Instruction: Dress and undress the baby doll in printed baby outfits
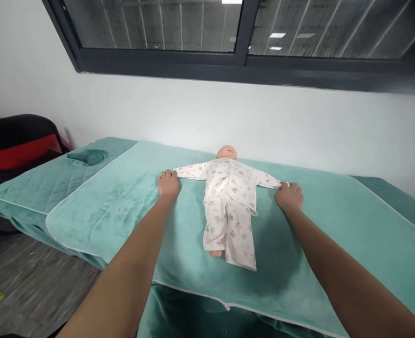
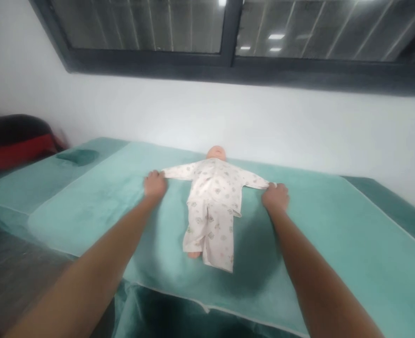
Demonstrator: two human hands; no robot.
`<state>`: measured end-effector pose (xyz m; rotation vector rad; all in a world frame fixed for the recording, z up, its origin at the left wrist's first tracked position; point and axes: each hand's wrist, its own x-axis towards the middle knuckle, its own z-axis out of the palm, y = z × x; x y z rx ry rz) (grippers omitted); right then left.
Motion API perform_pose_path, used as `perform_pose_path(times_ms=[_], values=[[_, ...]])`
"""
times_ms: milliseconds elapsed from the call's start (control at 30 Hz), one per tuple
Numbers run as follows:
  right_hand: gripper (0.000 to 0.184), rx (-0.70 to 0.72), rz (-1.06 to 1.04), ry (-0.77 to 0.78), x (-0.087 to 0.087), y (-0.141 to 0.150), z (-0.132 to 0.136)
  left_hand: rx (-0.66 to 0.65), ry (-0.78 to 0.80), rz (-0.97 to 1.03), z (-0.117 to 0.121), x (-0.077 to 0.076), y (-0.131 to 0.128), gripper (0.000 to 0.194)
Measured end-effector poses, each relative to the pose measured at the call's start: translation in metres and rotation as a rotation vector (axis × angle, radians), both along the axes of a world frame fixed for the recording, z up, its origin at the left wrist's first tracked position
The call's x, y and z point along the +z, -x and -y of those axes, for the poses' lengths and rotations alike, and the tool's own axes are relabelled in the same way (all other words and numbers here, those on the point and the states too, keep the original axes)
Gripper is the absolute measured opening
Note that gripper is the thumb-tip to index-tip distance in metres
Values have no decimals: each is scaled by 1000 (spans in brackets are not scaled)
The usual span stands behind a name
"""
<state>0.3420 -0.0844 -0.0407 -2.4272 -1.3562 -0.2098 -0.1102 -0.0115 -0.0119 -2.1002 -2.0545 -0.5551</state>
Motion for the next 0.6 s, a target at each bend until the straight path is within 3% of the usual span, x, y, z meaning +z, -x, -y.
perform_pose_path(times_ms=[200,300,400,500,600], values=[[53,13,-15,-53,-2,10,15,-5,-3,63,36,4,-4,36],[58,167,-31,-119,-5,18,36,-68,-1,91,67,3,-11,35],[55,431,-140,-319,-9,44,84,-212,3,166,116,-3,-18,32],[42,556,-314,-443,-7,96,155,-453,-1,495,176,-16,-26,30],[34,698,-199,-464,3,162,218,-538,76,646,227,-27,-38,46]])
